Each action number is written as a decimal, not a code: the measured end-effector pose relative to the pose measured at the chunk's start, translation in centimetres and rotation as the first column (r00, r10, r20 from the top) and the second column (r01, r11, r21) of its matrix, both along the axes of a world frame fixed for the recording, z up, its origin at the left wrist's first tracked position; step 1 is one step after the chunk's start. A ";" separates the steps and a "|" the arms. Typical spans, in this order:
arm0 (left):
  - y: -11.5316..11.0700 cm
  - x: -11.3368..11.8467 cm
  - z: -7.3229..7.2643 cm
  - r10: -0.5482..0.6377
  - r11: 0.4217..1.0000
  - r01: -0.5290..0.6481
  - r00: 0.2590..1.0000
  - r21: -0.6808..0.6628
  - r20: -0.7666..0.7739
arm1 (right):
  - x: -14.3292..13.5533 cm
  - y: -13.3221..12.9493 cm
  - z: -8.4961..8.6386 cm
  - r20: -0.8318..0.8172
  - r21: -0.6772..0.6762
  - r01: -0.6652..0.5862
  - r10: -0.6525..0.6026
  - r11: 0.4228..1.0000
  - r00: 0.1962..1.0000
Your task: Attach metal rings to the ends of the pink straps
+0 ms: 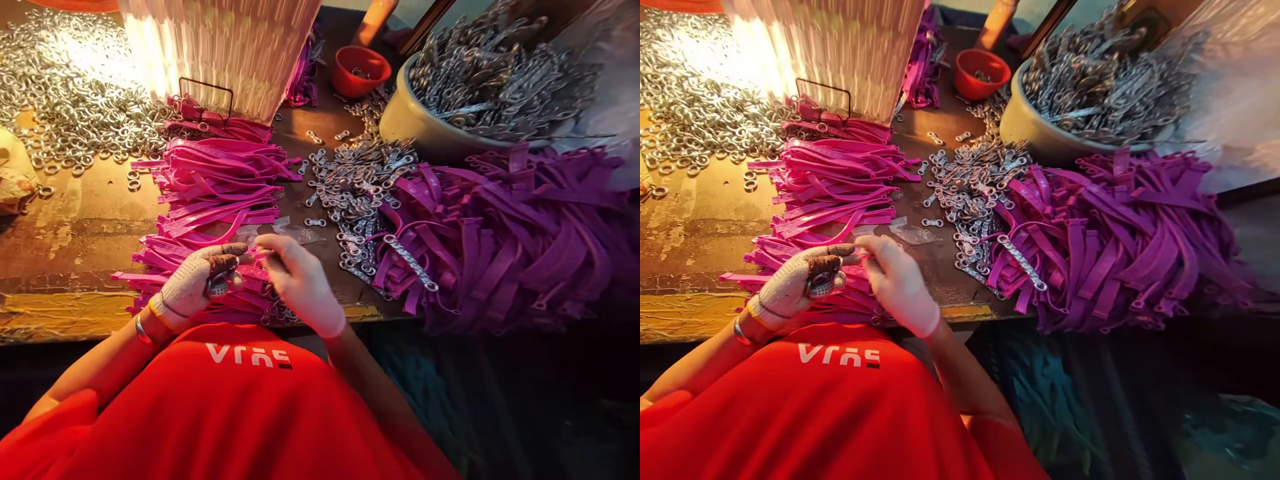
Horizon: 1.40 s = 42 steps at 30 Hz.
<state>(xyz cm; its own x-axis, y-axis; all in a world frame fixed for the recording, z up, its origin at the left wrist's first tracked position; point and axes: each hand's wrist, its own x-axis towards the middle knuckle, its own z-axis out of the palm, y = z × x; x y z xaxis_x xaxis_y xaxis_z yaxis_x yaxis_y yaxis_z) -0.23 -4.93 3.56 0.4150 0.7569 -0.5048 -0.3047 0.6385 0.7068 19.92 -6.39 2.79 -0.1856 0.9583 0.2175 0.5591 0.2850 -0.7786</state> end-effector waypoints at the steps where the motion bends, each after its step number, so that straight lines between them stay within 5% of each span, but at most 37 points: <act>1: -0.2 0.2 -0.1 -0.004 0.999 0.004 1.000 0.047 -0.007 | -1.1 -0.3 0.4 0.015 -0.032 -0.033 0.033 0.999 0.999; 7: -1.1 0.7 -0.1 0.050 0.984 -0.054 0.998 0.172 0.023 | -4.1 -0.6 0.1 -0.060 -0.101 -0.073 0.067 0.992 0.996; 12: -1.2 -0.1 -0.6 0.012 0.984 0.002 0.997 0.177 -0.078 | -4.1 -0.8 -0.3 -0.090 -0.106 0.044 -0.053 0.993 0.995; 17: -1.5 -0.3 -0.6 0.021 0.978 0.009 0.990 0.207 -0.141 | -3.0 -0.9 -0.5 -0.100 -0.134 0.022 -0.036 0.991 0.994; 24: -1.7 0.0 -1.0 0.030 0.985 -0.011 0.994 0.174 -0.107 | -2.9 -0.7 0.1 0.194 -0.051 -0.074 0.082 0.996 0.978; 29: -1.4 0.2 -0.9 0.021 0.999 -0.021 1.000 0.033 0.017 | -4.8 -0.9 0.1 0.511 0.077 0.005 -0.044 0.997 0.858; 35: 0.3 -0.8 -0.4 -0.027 0.998 0.030 0.998 0.061 -0.056 | -4.1 -0.4 0.5 0.191 -0.219 -0.058 0.101 0.974 0.976; 37: 1.8 -1.7 -0.5 -0.074 0.964 0.133 0.966 0.231 -0.248 | -2.6 1.3 0.6 0.138 -0.241 -0.061 0.096 0.969 0.986; 40: 4.5 -2.6 -0.9 0.047 0.777 0.335 0.813 0.532 -0.580 | -0.6 5.5 0.1 0.252 -0.235 -0.004 0.065 0.972 0.965; 42: 6.2 -2.3 -1.2 0.110 0.683 0.453 0.711 0.572 -0.694 | 0.0 8.4 -0.7 0.375 -0.323 -0.104 0.229 0.941 0.899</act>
<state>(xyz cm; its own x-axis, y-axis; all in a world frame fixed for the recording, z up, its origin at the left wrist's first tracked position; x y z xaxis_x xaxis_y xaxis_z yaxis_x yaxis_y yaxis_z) -2.57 1.30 2.31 0.3664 0.9274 -0.0750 0.4526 -0.1072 0.8852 19.90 2.03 2.11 -0.3596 0.9135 -0.1902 0.8044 0.2002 -0.5593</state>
